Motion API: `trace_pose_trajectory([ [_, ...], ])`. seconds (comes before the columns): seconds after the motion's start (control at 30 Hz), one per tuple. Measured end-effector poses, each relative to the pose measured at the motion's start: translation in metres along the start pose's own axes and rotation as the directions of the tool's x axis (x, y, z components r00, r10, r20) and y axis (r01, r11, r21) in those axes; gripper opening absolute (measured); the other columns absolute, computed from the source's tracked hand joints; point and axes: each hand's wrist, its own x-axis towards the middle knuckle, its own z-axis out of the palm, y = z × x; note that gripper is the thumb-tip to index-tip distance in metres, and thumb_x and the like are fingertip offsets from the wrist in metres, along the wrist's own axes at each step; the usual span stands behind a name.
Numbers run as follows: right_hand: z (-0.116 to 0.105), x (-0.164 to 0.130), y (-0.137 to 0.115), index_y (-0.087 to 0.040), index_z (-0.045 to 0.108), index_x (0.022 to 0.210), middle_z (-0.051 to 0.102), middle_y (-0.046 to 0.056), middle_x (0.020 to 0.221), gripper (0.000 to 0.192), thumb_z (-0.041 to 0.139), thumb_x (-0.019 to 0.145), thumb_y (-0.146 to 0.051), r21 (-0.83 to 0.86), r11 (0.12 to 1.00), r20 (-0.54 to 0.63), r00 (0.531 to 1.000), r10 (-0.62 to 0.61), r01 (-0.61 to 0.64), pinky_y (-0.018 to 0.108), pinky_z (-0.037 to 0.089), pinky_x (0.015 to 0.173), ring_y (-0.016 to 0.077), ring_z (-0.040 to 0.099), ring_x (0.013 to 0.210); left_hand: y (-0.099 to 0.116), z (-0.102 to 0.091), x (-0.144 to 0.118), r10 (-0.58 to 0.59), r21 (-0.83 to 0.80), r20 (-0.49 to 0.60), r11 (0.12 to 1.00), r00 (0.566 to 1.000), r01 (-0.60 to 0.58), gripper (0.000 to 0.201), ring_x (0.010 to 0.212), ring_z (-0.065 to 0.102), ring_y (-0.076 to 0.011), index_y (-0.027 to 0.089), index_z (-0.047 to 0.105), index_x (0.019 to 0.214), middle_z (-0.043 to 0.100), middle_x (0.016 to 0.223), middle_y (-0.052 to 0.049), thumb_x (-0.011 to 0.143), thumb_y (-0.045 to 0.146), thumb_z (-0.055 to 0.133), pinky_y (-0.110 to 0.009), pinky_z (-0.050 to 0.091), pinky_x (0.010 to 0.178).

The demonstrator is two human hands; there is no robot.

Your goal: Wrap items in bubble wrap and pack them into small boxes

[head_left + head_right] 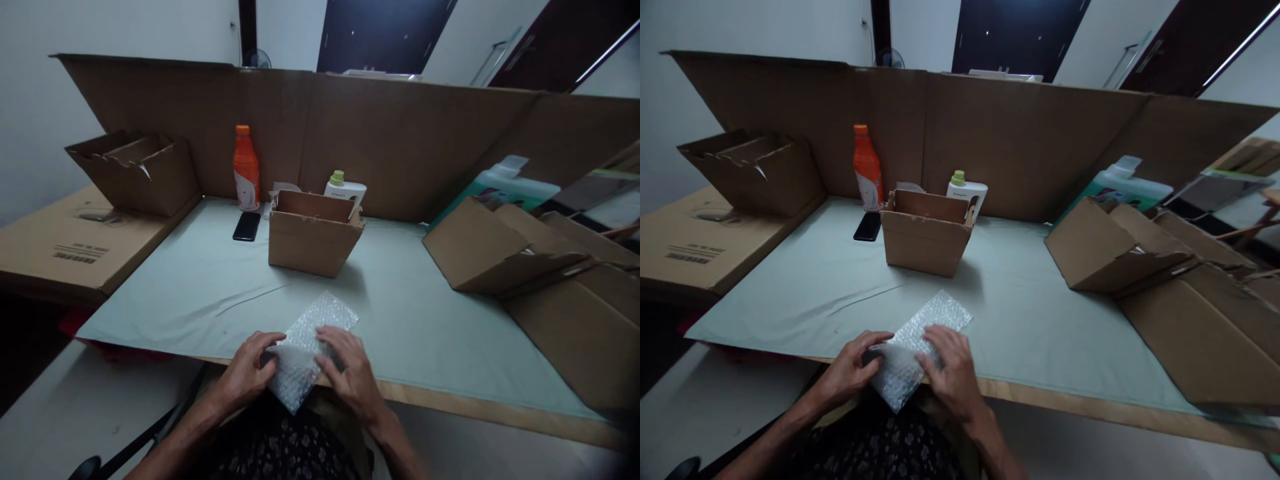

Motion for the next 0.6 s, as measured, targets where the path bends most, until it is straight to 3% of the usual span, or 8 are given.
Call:
trace_pose_trajectory([
  [0.1,-0.005,0.009,0.037,-0.017,0.066,0.115,0.071,0.016,0.121,0.028,0.058,0.094,-0.035,-0.276,0.949,-0.028,0.988,0.151,-0.153,0.049,0.047,0.09,0.0341,0.062,0.114,0.011,-0.007,-0.001,0.0,0.004,0.043,1.0,0.999,0.0,0.028,0.092,0.064,-0.0217,0.017,0.071,0.1,0.07,0.1,-0.008,0.081,0.016,0.052,-0.032,0.049,0.077],
  [0.2,0.0,0.024,0.054,-0.017,0.069,0.095,0.073,0.016,0.115,0.014,0.058,0.092,-0.027,-0.359,0.923,0.032,0.987,0.158,-0.136,0.046,0.047,0.088,0.0334,0.063,0.112,0.023,-0.01,-0.007,0.057,-0.022,0.081,0.998,0.995,-0.056,0.02,0.083,0.062,-0.0188,0.017,0.069,0.086,0.069,0.086,-0.005,0.08,0.013,0.051,-0.028,0.045,0.072],
  [0.3,0.012,0.055,0.049,-0.02,0.068,0.093,0.075,0.011,0.111,0.012,0.057,0.091,-0.018,-0.336,0.939,0.068,0.992,0.103,-0.075,0.043,0.044,0.095,0.0285,0.062,0.115,0.033,-0.012,-0.014,0.143,-0.045,0.106,0.989,0.984,-0.139,0.022,0.081,0.061,-0.0167,0.018,0.067,0.086,0.067,0.083,-0.003,0.077,0.007,0.05,-0.027,0.043,0.072],
  [0.47,0.027,0.113,0.045,-0.017,0.068,0.112,0.072,0.014,0.119,0.023,0.057,0.092,-0.019,-0.32,0.946,0.068,0.994,0.084,-0.057,0.047,0.041,0.097,0.0312,0.06,0.114,0.037,-0.019,-0.017,0.28,-0.04,0.072,0.96,0.957,-0.277,0.033,0.089,0.061,-0.0177,0.019,0.066,0.096,0.069,0.09,-0.003,0.072,0.002,0.05,-0.029,0.044,0.08],
  [0.6,0.022,0.108,0.041,-0.015,0.065,0.125,0.067,0.017,0.129,0.033,0.056,0.094,-0.023,-0.299,0.953,0.088,0.993,0.072,-0.043,0.049,0.042,0.098,0.0327,0.059,0.118,0.028,-0.018,-0.017,0.263,-0.052,0.178,0.965,0.948,-0.258,0.042,0.092,0.063,-0.0178,0.019,0.067,0.101,0.071,0.095,-0.004,0.069,0.0,0.049,-0.029,0.046,0.083],
])
